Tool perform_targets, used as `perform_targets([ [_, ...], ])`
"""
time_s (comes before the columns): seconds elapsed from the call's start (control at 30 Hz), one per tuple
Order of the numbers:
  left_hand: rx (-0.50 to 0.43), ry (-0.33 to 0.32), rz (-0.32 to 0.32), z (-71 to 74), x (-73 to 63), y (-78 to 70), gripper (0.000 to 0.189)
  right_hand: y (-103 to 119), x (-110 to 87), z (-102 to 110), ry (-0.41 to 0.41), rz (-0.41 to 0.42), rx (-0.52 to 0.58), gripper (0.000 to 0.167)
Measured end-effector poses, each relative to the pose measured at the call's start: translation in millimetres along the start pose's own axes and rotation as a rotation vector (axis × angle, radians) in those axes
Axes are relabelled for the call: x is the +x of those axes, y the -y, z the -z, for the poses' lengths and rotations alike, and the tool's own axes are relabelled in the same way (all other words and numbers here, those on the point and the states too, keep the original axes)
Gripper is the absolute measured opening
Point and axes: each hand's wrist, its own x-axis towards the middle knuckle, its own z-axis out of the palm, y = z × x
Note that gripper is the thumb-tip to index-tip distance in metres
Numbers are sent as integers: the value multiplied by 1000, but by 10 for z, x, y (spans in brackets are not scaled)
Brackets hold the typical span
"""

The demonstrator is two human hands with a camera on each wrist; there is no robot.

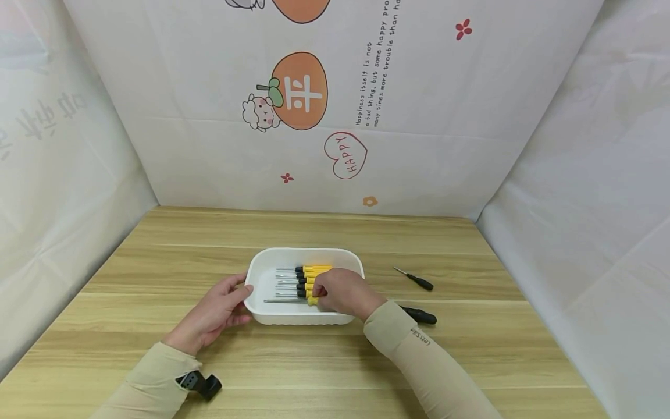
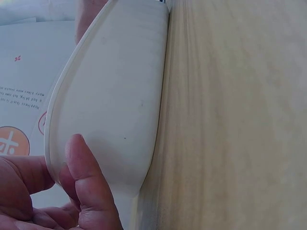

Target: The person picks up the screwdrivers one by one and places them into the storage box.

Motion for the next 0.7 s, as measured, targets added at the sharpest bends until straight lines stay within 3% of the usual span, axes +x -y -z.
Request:
perform_targets([
  [0.7, -19, 3, 5, 2, 10, 0, 54, 16, -20, 11, -8, 7, 18, 10],
])
